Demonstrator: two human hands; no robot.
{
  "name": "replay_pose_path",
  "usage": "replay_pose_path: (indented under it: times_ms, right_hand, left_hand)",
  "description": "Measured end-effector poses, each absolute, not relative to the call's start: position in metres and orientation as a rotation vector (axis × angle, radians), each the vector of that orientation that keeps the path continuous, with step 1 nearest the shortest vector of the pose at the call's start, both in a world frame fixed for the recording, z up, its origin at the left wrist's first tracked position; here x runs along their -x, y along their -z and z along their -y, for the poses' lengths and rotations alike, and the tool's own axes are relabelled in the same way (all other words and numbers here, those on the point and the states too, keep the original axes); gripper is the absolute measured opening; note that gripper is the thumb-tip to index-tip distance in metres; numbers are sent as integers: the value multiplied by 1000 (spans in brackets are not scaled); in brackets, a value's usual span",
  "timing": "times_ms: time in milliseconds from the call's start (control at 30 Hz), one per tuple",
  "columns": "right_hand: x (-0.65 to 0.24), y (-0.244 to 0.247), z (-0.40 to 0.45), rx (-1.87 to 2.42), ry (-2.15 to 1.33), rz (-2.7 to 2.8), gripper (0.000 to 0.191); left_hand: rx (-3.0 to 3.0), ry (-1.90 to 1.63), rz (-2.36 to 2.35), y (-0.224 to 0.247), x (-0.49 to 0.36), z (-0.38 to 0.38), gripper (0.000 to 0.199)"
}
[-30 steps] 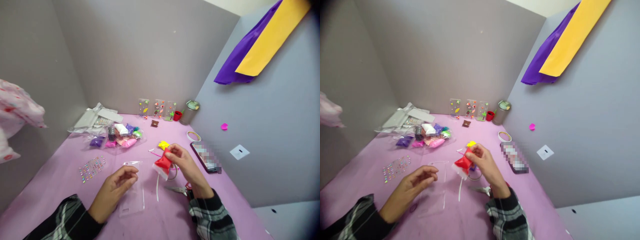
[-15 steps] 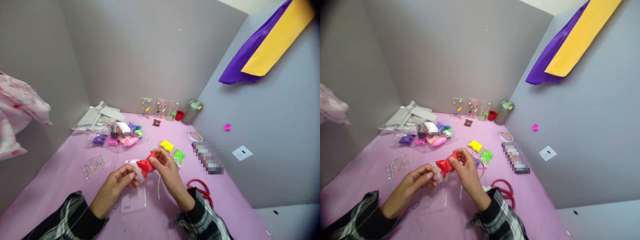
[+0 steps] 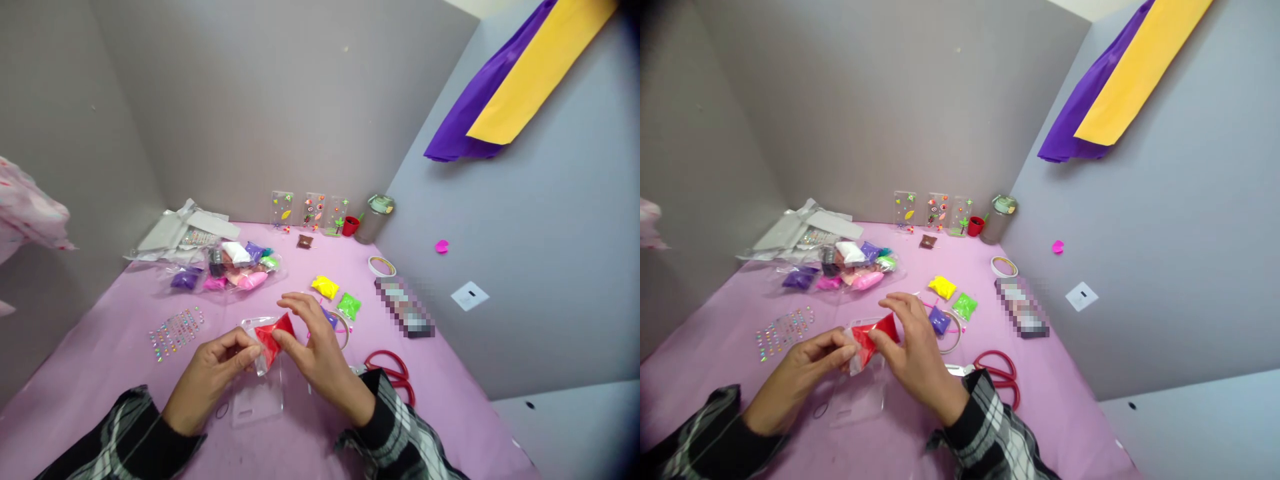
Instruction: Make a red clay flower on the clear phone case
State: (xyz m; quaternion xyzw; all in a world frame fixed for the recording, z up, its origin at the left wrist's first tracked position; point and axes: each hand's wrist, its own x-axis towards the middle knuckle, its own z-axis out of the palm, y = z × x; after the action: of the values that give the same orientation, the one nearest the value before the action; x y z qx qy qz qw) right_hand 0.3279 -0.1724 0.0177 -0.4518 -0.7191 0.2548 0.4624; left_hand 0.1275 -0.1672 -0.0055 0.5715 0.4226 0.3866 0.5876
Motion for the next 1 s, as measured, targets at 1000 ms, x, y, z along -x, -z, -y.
replay_pose_path:
  times_ms: [1000]
  right_hand:
    - [-305, -27, 191, 1044, -878, 1766, 18]
  left_hand:
    - [-1780, -975, -1008, -14, -129, 177, 30]
